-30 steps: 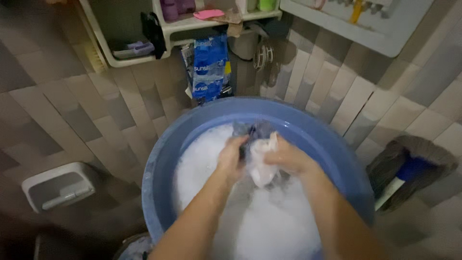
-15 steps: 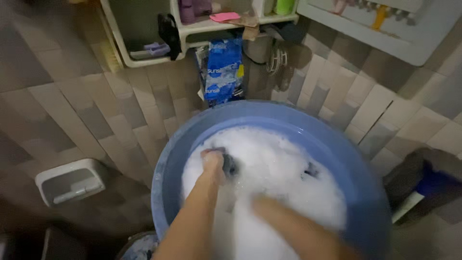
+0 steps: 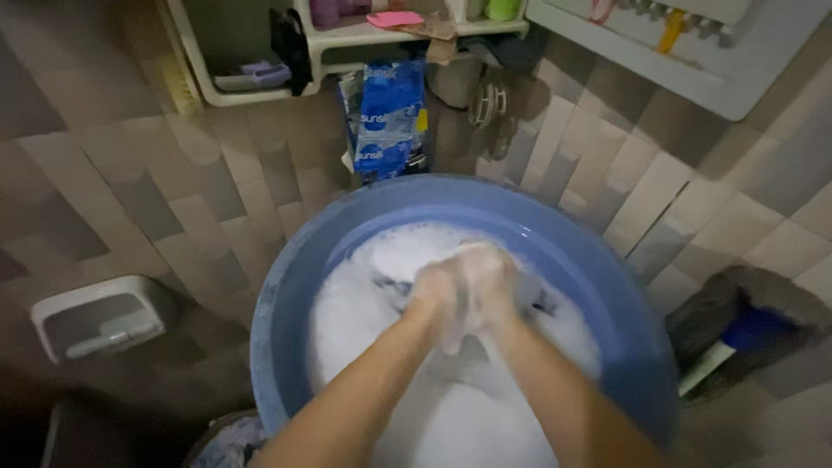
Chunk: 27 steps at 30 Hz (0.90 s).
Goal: The person hand washes multiple pieces of clothing in a blue basin filled with soapy water. They repeatedly submerge, agitate, and wring out each item, including a light-colored cloth, a white garment, and a dark piece, then place them into a metal colander beside the basin.
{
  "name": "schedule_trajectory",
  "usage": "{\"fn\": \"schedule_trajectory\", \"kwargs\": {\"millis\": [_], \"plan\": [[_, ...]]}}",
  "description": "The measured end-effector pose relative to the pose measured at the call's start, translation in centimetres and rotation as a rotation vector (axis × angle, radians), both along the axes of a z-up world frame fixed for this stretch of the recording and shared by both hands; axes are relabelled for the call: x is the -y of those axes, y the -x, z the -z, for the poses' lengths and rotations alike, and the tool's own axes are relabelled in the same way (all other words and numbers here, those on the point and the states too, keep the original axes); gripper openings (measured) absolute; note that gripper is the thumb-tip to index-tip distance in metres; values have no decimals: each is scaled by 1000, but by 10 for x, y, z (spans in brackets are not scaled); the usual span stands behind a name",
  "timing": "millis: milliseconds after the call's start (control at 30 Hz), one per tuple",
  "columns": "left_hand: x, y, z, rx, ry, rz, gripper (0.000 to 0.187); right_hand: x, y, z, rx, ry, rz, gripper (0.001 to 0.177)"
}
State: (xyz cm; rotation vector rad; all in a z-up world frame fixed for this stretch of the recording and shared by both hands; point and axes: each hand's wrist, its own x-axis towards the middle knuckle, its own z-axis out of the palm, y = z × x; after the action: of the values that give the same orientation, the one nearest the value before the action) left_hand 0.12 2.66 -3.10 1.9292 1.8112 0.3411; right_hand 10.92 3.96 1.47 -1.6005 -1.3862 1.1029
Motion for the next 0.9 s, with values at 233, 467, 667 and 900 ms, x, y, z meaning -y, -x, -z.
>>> {"fn": "schedule_trajectory", "kwargs": {"millis": [233, 467, 667, 900], "plan": [[2, 24, -8, 1828, 212, -448, 32, 13, 33, 0, 219, -156, -9, 33], [4, 19, -29, 1618, 47, -636, 42, 3, 26, 37, 920, -525, -111, 25], [29, -10, -54, 1755, 301, -647, 40, -36, -20, 75, 290, -158, 32, 26], [33, 42, -68, 1455, -33, -353, 62, -2, -28, 89, -355, 321, -224, 31]]}}
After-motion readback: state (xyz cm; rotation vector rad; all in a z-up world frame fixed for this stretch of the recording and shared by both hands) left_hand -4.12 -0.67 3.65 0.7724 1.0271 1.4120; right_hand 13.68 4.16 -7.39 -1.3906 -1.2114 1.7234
